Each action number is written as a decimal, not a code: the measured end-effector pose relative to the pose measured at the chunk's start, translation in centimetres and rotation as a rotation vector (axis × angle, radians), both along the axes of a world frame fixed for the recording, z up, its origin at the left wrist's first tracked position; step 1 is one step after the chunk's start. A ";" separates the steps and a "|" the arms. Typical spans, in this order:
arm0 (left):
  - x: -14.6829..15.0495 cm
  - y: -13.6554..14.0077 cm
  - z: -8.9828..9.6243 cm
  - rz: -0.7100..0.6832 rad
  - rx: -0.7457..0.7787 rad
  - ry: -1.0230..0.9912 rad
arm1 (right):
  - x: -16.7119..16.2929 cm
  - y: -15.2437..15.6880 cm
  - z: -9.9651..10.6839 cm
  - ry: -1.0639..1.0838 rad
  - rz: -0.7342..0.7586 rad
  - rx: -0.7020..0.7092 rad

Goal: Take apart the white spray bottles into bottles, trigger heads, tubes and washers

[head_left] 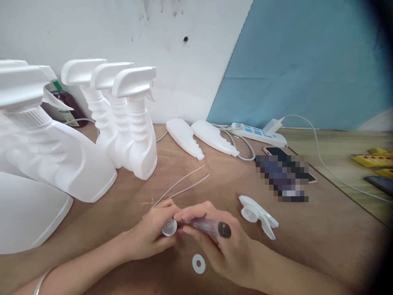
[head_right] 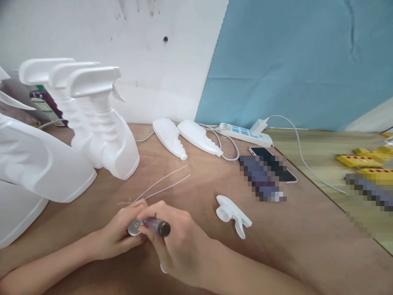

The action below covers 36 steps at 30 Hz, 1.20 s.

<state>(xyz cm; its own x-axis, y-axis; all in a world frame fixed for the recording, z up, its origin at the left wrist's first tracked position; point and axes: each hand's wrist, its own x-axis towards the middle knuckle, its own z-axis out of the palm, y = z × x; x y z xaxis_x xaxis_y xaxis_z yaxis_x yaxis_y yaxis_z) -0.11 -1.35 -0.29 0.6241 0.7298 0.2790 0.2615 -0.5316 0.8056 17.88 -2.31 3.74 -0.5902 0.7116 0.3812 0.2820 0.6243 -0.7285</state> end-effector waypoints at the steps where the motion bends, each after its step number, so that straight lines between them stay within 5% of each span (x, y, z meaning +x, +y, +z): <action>1: 0.0 0.0 0.0 0.009 0.002 0.010 | 0.2 0.1 0.2 -0.017 -0.022 -0.064; 7: 0.1 -0.3 -0.4 0.035 -0.059 0.037 | 0.4 0.8 1.7 -0.079 -0.052 -0.335; 14: 0.1 -0.3 -0.3 0.030 -0.123 0.042 | 0.1 1.4 1.3 0.032 -0.101 -0.289; 36: 0.3 -0.3 0.6 -0.019 -0.081 0.093 | 0.5 2.1 1.4 0.097 -0.144 -0.481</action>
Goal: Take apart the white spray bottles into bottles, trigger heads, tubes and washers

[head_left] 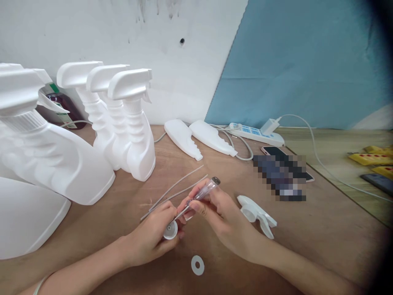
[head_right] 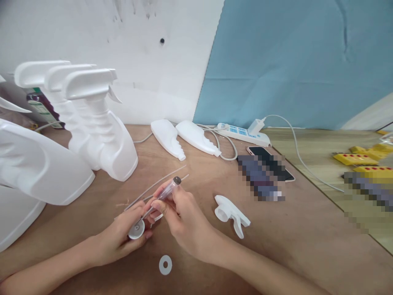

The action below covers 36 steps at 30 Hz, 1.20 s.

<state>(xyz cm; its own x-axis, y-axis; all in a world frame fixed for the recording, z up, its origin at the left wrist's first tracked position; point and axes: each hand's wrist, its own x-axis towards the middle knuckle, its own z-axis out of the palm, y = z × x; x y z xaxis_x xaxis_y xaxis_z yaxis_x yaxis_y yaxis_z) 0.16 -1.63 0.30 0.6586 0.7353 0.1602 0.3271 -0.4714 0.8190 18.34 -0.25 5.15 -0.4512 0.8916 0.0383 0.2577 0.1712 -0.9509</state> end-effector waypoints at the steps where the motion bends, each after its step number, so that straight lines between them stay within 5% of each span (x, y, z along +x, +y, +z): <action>1: 0.0 0.0 0.1 -0.002 0.000 -0.003 | 0.0 0.0 -0.1 -0.006 -0.002 0.004; 6: 0.0 0.0 -0.2 0.031 0.014 -0.019 | 0.1 -0.9 -0.8 -0.102 0.054 0.285; 14: -0.2 -0.1 -0.5 -0.008 0.053 -0.062 | -0.7 -2.6 -0.1 -0.268 0.284 1.119; 17: -0.1 -0.1 -0.5 -0.019 0.086 -0.059 | -0.9 -2.9 -0.1 -0.329 0.236 1.227; 25: 0.1 0.0 -0.5 -0.031 0.116 -0.052 | -0.9 -2.8 -0.4 -0.114 0.130 0.685; 36: 0.1 -0.1 -0.6 0.005 0.070 -0.001 | -0.2 -1.5 0.0 -0.183 0.035 0.335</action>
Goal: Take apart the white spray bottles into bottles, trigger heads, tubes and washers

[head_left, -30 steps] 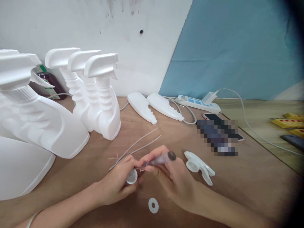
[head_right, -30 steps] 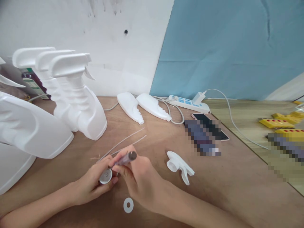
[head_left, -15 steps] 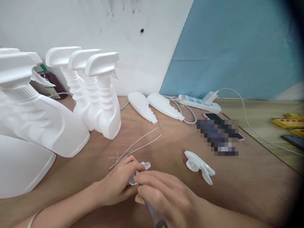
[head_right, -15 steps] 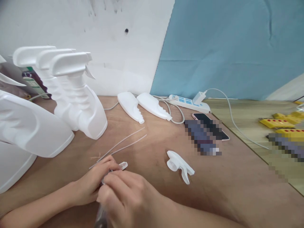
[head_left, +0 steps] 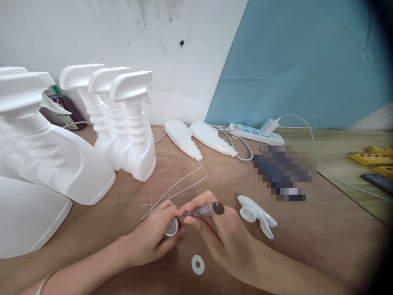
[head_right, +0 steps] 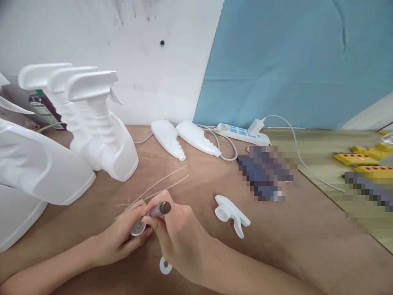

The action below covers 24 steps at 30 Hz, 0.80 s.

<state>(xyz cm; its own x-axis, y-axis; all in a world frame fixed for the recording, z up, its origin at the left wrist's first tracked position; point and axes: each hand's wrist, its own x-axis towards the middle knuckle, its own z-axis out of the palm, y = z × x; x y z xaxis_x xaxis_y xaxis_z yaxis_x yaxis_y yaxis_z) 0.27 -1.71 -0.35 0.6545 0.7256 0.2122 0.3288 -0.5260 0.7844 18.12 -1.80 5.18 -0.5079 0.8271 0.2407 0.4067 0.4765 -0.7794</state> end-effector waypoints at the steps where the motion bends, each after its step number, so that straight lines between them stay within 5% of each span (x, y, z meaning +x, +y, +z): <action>1: 0.0 0.0 0.1 0.002 -0.008 0.003 | 0.0 0.1 0.1 0.013 -0.005 -0.018; 9: -0.1 -0.1 0.2 -0.008 0.022 -0.006 | 0.2 0.7 0.4 0.042 -0.033 -0.108; 12: -0.2 -0.2 -0.2 0.016 0.022 -0.032 | 0.2 0.1 -0.1 0.012 -0.020 0.060; 17: -0.3 -0.1 -1.1 0.024 0.096 -0.086 | -0.4 -1.1 -0.1 -0.033 0.267 0.517; 19: -0.2 -0.1 -1.2 0.013 0.096 -0.090 | -0.6 -1.3 0.0 -0.082 0.276 0.602; 24: -0.1 -0.2 -0.4 0.002 0.060 -0.016 | -0.6 -1.1 -0.4 0.025 0.142 0.354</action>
<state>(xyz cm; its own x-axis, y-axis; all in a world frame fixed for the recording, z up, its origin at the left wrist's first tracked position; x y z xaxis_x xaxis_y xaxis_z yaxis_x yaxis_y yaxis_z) 0.20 -1.88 -0.74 0.6491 0.7128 0.2657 0.3180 -0.5715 0.7565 17.55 -2.93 4.74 -0.6021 0.6122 0.5125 0.3003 0.7684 -0.5651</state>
